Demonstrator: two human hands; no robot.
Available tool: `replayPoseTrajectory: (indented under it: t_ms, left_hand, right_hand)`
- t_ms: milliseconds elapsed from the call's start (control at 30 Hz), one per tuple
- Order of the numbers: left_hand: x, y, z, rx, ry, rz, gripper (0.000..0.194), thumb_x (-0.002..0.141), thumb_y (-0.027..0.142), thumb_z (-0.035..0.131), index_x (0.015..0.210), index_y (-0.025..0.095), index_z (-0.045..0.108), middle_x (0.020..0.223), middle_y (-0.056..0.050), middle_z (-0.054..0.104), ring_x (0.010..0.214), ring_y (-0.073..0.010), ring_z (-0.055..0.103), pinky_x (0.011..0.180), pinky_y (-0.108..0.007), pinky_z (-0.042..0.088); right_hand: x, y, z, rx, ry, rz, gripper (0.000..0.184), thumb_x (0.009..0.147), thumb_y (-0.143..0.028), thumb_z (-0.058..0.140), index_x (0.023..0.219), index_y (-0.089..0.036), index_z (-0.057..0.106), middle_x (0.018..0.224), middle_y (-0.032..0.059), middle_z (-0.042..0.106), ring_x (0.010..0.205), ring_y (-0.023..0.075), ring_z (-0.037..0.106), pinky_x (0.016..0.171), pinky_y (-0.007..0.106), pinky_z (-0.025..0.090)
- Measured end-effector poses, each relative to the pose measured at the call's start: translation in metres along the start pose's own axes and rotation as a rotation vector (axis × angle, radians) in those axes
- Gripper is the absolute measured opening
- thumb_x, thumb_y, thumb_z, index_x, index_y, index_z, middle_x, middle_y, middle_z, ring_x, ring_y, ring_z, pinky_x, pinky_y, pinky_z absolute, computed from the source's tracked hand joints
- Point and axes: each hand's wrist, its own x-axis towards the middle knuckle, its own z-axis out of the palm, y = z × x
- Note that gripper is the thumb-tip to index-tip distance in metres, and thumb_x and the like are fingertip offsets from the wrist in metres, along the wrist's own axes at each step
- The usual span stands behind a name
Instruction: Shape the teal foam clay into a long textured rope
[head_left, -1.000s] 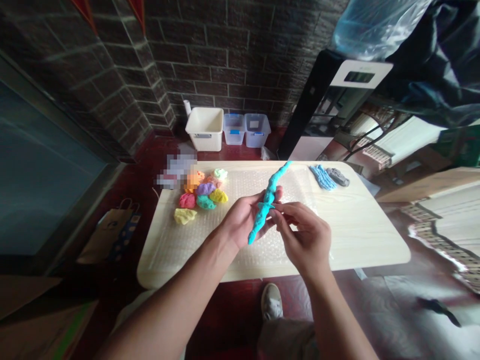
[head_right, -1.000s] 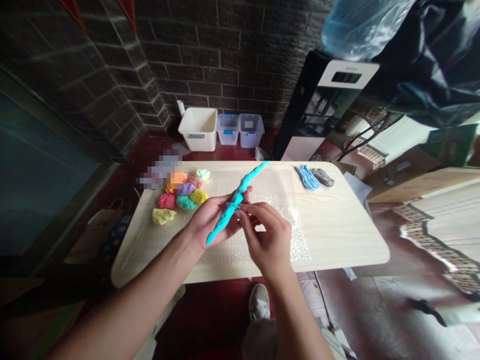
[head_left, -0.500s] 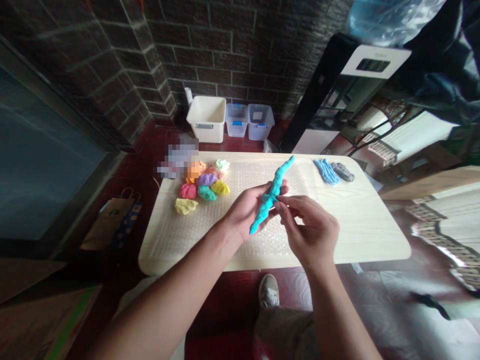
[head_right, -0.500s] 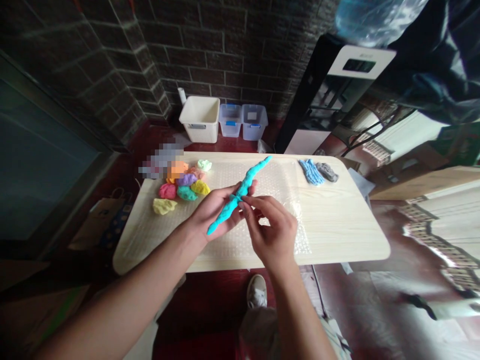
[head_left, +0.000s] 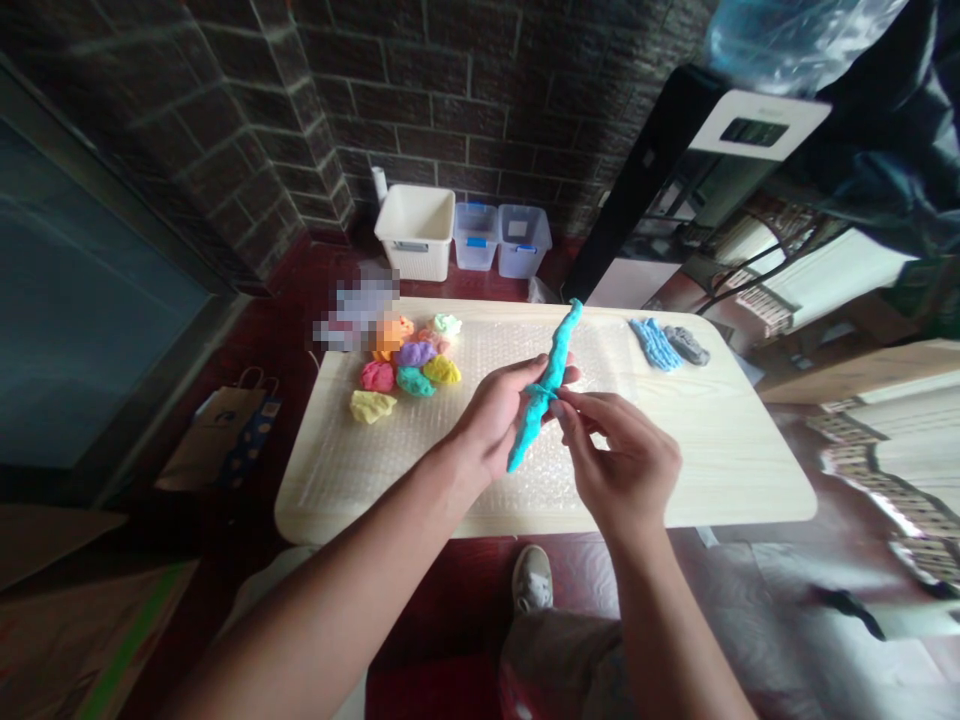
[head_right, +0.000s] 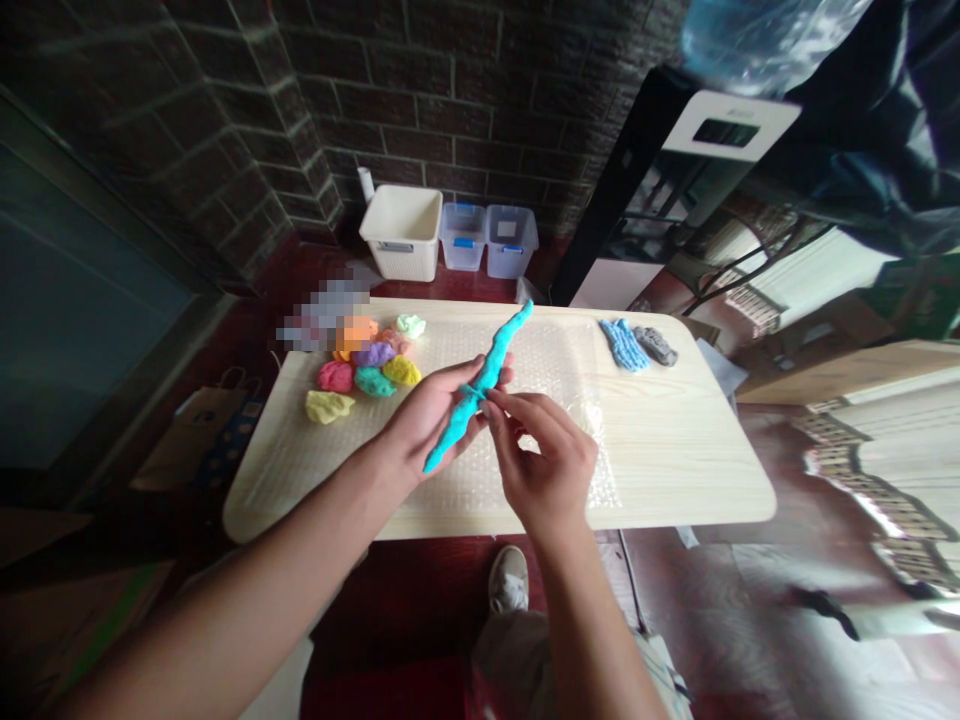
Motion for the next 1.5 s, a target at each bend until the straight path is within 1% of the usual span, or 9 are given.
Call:
replayPoseTrajectory:
  t_ms: [133,267,400,667,800,933,1167,1367,1500]
  left_hand:
    - [0.0,-0.005,-0.001,0.056,0.004,0.036,0.025,0.101,0.023,0.057,0.103,0.012,0.078,0.093,-0.008,0.079,0.064,-0.0087,0.065,0.06,-0.017,0.05]
    - [0.0,-0.007,0.0,0.077,0.013,0.05,0.025,0.101,0.023,0.056,0.105,0.012,0.078,0.086,-0.007,0.078,0.056,-0.008,0.06,0.062,-0.019,0.051]
    - [0.0,-0.007,0.002,0.049,0.026,0.094,0.022,0.098,0.021,0.06,0.103,0.011,0.078,0.083,-0.008,0.078,0.058,-0.01,0.063,0.061,-0.021,0.05]
    - [-0.001,-0.009,0.0,0.087,0.037,0.12,0.019,0.094,0.025,0.066,0.099,0.013,0.079,0.09,-0.009,0.08,0.053,-0.0071,0.061,0.052,-0.018,0.044]
    - [0.0,-0.011,-0.001,0.078,0.047,0.12,0.016,0.092,0.024,0.069,0.099,0.014,0.079,0.082,-0.006,0.079,0.055,-0.0089,0.063,0.054,-0.018,0.047]
    - [0.002,-0.012,-0.003,0.103,0.015,0.19,0.015,0.092,0.024,0.068,0.093,0.013,0.079,0.083,-0.008,0.079,0.062,-0.0124,0.067,0.061,-0.021,0.052]
    - [0.002,-0.014,-0.003,0.158,0.015,0.273,0.016,0.088,0.026,0.073,0.08,0.012,0.077,0.081,-0.009,0.076,0.074,-0.0163,0.072,0.07,-0.023,0.053]
    - [0.0,-0.017,0.0,0.167,0.008,0.279,0.017,0.088,0.021,0.071,0.073,0.014,0.075,0.074,-0.006,0.074,0.065,-0.0128,0.067,0.065,-0.022,0.051]
    - [-0.001,-0.017,-0.001,0.183,0.005,0.28,0.017,0.089,0.02,0.069,0.074,0.014,0.076,0.074,-0.006,0.073,0.061,-0.0114,0.064,0.061,-0.021,0.049]
  right_hand:
    - [-0.001,-0.001,0.002,-0.097,0.021,-0.078,0.008,0.094,-0.015,0.069,0.095,-0.02,0.075,0.082,0.003,0.076,0.061,0.0132,0.066,0.059,0.029,0.054]
    - [-0.001,-0.002,0.003,-0.063,0.026,-0.027,0.005,0.094,-0.018,0.069,0.091,-0.021,0.072,0.078,0.0017,0.073,0.061,0.0135,0.066,0.059,0.028,0.054]
    - [0.0,-0.002,0.002,-0.016,0.026,0.022,0.008,0.095,-0.019,0.07,0.101,-0.023,0.073,0.087,0.0031,0.075,0.067,0.0153,0.069,0.062,0.03,0.058]
    - [-0.003,0.004,0.006,-0.155,-0.008,-0.145,0.016,0.099,-0.014,0.062,0.107,-0.022,0.072,0.092,0.0057,0.075,0.075,0.017,0.071,0.066,0.03,0.058]
    - [-0.002,0.004,0.009,-0.135,-0.03,-0.111,0.015,0.102,-0.014,0.055,0.105,-0.021,0.067,0.092,0.0065,0.072,0.076,0.0174,0.07,0.067,0.031,0.059]
    - [0.0,0.0,0.006,-0.074,-0.032,-0.065,0.013,0.101,-0.014,0.06,0.106,-0.02,0.069,0.093,0.0057,0.071,0.074,0.0156,0.068,0.066,0.03,0.059]
    - [0.002,0.0,0.002,-0.056,-0.075,-0.093,0.014,0.101,-0.015,0.061,0.104,-0.021,0.073,0.091,0.0055,0.074,0.074,0.0161,0.069,0.065,0.03,0.058]
    - [-0.001,0.009,0.008,-0.235,-0.14,-0.14,0.015,0.103,-0.015,0.051,0.105,-0.02,0.065,0.09,0.0074,0.069,0.076,0.0175,0.067,0.063,0.029,0.055]
    - [-0.002,0.011,0.009,-0.195,-0.144,-0.11,0.014,0.102,-0.015,0.051,0.105,-0.019,0.063,0.091,0.0072,0.068,0.077,0.0181,0.067,0.063,0.03,0.056]
